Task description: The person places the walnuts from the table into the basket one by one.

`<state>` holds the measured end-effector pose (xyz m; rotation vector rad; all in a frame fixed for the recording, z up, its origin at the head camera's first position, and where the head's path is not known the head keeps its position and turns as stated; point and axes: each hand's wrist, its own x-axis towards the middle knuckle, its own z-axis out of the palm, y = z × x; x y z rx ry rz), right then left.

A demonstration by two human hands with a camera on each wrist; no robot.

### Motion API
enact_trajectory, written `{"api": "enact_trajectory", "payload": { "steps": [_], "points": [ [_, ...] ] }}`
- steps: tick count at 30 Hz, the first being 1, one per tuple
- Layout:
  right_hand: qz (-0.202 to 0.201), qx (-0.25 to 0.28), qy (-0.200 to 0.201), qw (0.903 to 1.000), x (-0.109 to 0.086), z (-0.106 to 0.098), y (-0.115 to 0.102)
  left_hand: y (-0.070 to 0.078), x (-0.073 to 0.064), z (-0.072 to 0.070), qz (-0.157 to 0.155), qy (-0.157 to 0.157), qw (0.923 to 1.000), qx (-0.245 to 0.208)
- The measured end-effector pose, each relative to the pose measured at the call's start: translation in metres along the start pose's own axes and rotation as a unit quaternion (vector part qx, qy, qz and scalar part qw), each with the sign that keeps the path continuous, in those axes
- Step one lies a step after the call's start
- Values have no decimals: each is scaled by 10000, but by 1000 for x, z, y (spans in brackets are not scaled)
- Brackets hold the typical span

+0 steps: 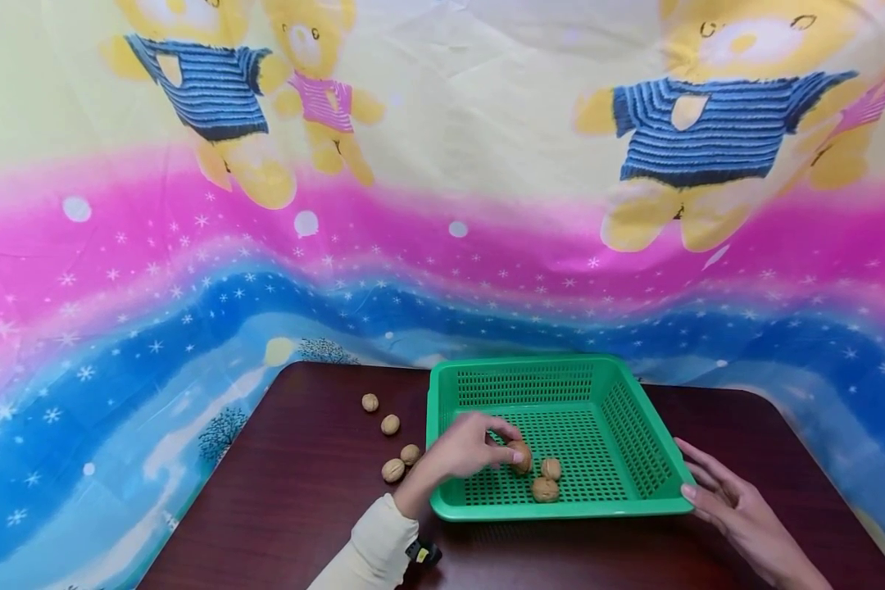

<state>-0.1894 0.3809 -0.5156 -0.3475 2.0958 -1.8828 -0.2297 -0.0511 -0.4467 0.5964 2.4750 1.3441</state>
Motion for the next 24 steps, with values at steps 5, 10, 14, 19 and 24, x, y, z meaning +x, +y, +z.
{"api": "enact_trajectory", "payload": {
  "steps": [5,10,14,19,24],
  "points": [
    [-3,19,-21,10000,0,1,-1,-1,2,1,-156,-270,9994,171],
    [-132,115,-83,9998,-1,1,1,0,2,1,-265,-294,9989,260],
    [-151,164,-157,9996,-1,1,1,-1,2,1,-303,-347,9982,378],
    [-39,113,-168,9998,-1,2,0,-3,2,1,-290,-449,9973,494],
    [11,183,-212,9996,-2,3,-2,-3,4,1,-182,-477,9940,963]
  ]
}}
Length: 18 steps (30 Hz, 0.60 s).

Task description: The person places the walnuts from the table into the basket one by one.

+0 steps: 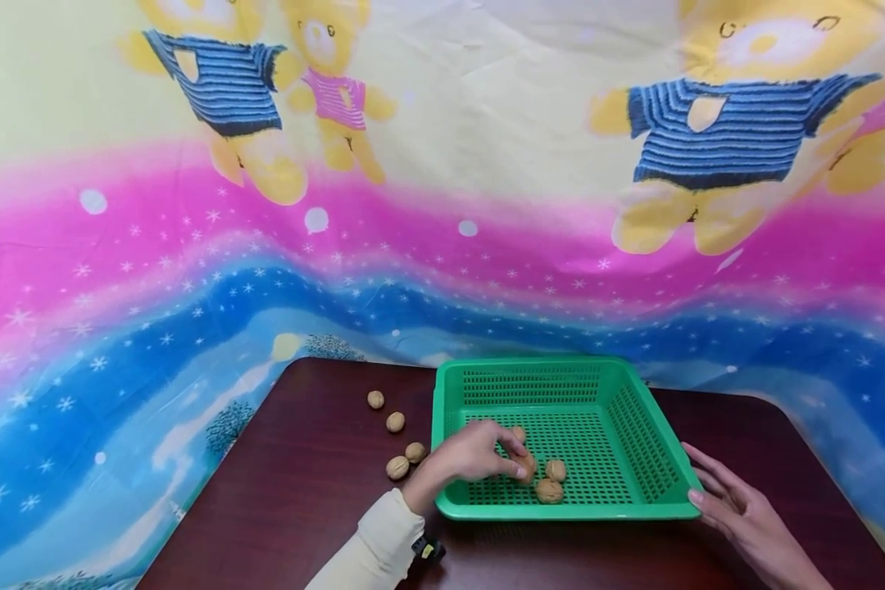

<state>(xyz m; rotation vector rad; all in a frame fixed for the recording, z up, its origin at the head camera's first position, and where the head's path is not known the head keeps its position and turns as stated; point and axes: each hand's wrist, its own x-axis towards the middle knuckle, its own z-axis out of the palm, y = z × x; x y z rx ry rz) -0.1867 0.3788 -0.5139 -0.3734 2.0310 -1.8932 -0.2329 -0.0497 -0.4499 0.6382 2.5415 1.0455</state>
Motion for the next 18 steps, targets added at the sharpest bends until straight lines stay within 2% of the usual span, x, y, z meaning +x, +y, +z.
{"api": "enact_trajectory", "payload": {
  "steps": [3,6,13,18],
  "points": [
    [-8,83,-2,10000,0,-1,0,0,1,1,-19,-47,9997,240],
    [-84,228,-73,9997,1,-2,2,0,1,1,-61,-98,9995,280],
    [-83,313,-49,9995,1,-3,2,2,-1,-2,6,-27,9999,127],
    [42,231,-5,9997,0,-1,0,2,-5,-5,278,160,9992,-250]
  ]
}}
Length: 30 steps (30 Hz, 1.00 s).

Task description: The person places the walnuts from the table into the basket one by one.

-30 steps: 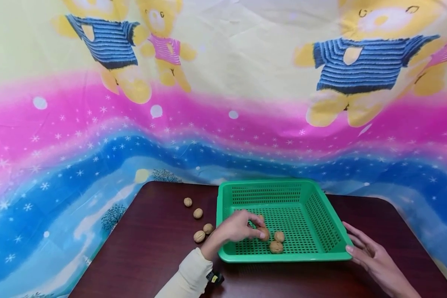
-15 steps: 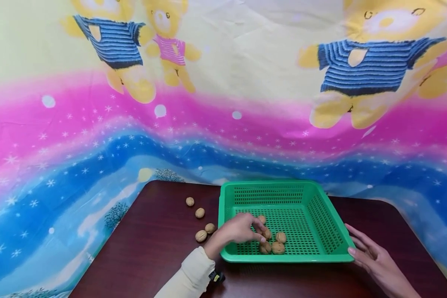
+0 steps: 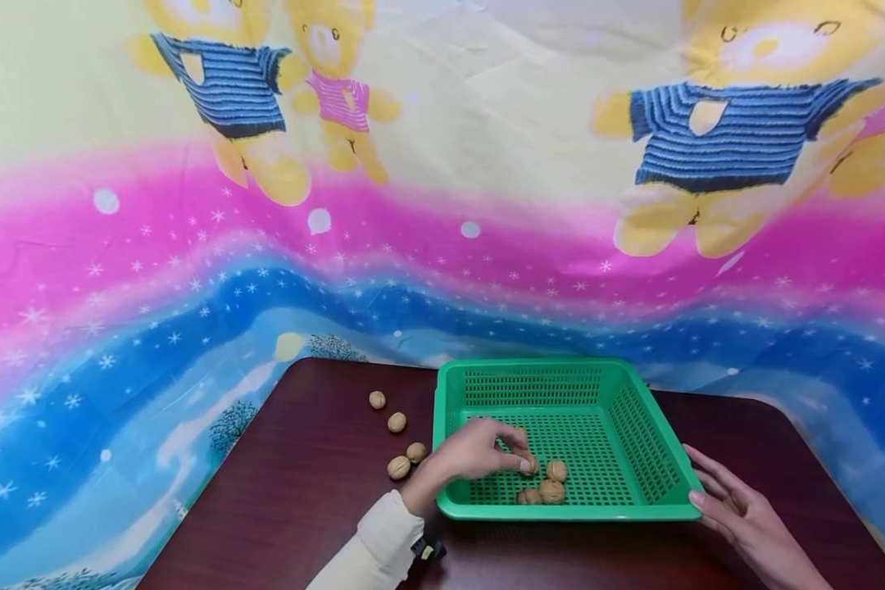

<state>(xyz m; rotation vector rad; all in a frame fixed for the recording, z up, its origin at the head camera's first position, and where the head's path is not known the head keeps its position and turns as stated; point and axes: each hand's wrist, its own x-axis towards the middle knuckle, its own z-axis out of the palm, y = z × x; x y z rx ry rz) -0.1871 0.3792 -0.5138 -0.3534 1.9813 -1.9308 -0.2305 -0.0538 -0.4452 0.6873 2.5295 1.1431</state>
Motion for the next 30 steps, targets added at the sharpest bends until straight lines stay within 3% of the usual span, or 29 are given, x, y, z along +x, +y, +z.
{"api": "enact_trajectory", "payload": {
  "steps": [4,9,16,23,30],
  "points": [
    [144,-12,25,9999,1,1,0,-1,-8,-10,137,323,9985,-417],
    [191,-21,-27,9998,0,-1,0,-3,-27,-34,113,830,9930,-827],
    [17,52,-120,9999,-1,-2,0,-22,-57,-64,113,1373,9803,-1419],
    [-76,140,-245,9996,-2,-4,2,-43,-74,-74,-222,1694,9672,-1877],
    [124,-96,-14,9999,0,-1,0,-65,-86,-78,-521,1873,9668,-1657]
  ]
}}
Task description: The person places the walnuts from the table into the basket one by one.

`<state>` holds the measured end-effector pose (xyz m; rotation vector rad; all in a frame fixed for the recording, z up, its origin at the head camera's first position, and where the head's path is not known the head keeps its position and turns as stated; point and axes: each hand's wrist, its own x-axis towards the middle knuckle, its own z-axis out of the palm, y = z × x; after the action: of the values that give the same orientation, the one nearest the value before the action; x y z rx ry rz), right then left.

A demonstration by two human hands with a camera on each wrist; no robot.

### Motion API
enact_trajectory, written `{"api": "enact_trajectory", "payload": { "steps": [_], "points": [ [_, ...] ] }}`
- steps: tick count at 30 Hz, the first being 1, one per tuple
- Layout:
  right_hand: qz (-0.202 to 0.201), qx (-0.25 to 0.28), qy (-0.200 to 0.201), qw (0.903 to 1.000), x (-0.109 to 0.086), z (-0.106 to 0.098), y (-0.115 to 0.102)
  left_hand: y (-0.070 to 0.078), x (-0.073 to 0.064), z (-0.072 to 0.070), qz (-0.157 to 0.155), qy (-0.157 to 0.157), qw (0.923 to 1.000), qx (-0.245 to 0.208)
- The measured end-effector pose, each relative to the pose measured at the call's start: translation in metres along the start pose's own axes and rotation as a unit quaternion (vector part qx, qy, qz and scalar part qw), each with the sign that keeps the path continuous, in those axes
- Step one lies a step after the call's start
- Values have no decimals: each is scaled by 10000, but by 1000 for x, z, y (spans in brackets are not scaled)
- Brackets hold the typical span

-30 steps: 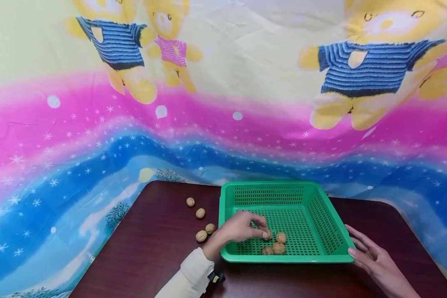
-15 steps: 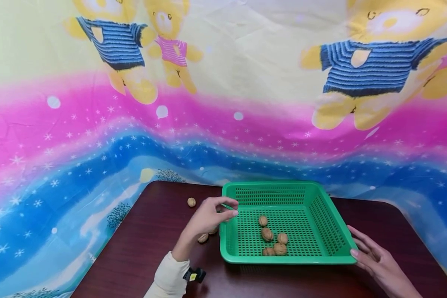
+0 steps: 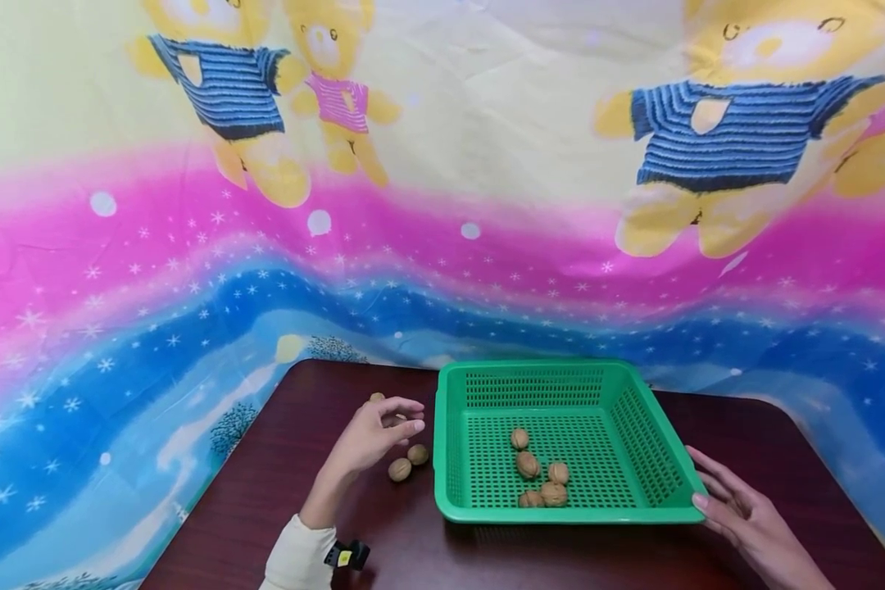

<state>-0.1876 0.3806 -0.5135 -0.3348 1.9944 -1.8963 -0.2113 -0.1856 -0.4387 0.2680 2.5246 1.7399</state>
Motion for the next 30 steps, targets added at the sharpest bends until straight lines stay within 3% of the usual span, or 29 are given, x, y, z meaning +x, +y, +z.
{"api": "enact_trajectory", "payload": {
  "steps": [4,10,17,30],
  "points": [
    [112,-138,178,9997,1,0,-2,-11,-4,-7,-86,26,9999,65],
    [-32,4,36,10000,0,0,-2,-31,-9,-10,-340,17,9993,161],
    [-6,-50,78,10000,-1,4,-4,-51,-10,-11,-413,-51,9987,306],
    [-246,-110,66,9996,2,3,1,-66,-14,-9,-695,-223,9942,784]
  ]
}}
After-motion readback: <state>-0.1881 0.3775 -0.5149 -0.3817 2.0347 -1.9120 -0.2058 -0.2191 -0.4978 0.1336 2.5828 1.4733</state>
